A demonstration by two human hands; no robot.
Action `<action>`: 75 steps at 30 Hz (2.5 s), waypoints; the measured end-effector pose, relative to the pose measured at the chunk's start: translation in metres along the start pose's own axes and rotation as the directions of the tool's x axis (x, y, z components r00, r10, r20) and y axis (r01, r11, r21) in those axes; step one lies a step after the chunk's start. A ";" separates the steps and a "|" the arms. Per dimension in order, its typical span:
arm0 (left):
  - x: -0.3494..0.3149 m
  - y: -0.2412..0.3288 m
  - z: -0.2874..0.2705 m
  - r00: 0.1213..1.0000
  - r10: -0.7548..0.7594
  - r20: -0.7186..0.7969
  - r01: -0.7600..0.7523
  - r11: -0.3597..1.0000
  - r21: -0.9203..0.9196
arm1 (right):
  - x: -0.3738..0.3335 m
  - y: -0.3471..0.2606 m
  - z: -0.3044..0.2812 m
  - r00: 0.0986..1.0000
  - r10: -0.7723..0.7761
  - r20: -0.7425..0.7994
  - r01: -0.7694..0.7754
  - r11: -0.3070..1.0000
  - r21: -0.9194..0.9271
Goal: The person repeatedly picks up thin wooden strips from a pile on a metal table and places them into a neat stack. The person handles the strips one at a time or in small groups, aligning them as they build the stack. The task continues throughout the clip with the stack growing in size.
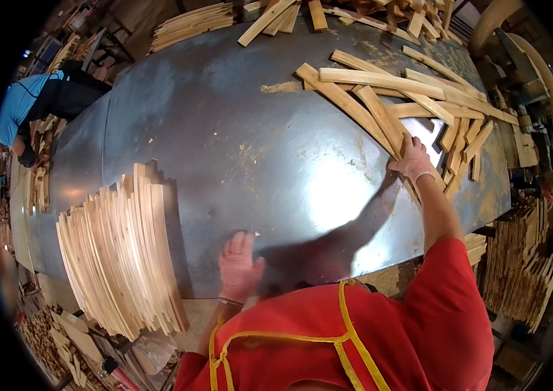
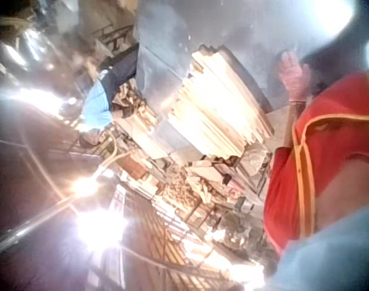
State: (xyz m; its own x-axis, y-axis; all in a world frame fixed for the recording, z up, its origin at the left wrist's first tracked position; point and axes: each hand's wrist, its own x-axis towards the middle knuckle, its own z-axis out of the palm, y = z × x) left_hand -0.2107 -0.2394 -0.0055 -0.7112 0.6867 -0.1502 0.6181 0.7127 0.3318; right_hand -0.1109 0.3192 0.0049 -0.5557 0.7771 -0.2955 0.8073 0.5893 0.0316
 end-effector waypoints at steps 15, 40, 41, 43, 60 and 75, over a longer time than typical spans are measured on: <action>0.082 0.076 0.033 0.949 -0.261 0.178 0.316 0.796 -0.516 | -0.126 -0.191 0.054 0.934 -0.355 0.046 0.278 0.799 0.534; -0.128 -0.143 -0.040 0.763 -0.499 0.411 0.441 -0.063 -0.895 | -0.263 -0.462 0.112 0.772 -0.584 -0.250 0.632 0.750 0.198; -0.126 -0.142 -0.042 0.760 -0.511 0.403 0.472 0.006 -0.882 | -0.264 -0.465 0.109 0.779 -0.600 -0.184 0.626 0.759 0.179; -0.127 -0.146 -0.033 0.792 -0.505 0.344 0.430 0.061 -0.901 | -0.284 -0.461 0.097 0.825 -0.565 -0.028 0.508 0.719 0.475; -0.176 -0.098 0.010 0.692 -0.719 -0.068 0.617 0.637 -0.463 | -0.305 -0.481 0.107 0.458 -0.742 0.491 0.085 0.586 0.806; -0.226 -0.123 -0.047 0.755 -0.563 -0.337 0.552 0.823 -0.138 | -0.348 -0.528 0.127 0.520 -0.734 0.437 -0.086 0.464 0.882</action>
State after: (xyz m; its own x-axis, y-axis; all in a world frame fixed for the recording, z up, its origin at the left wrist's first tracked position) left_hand -0.1418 -0.4887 0.0314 -0.9975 0.0692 0.0134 0.0698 0.9455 0.3182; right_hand -0.3184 -0.2901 -0.0300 -0.7945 -0.1255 -0.5941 0.5976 0.0119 -0.8017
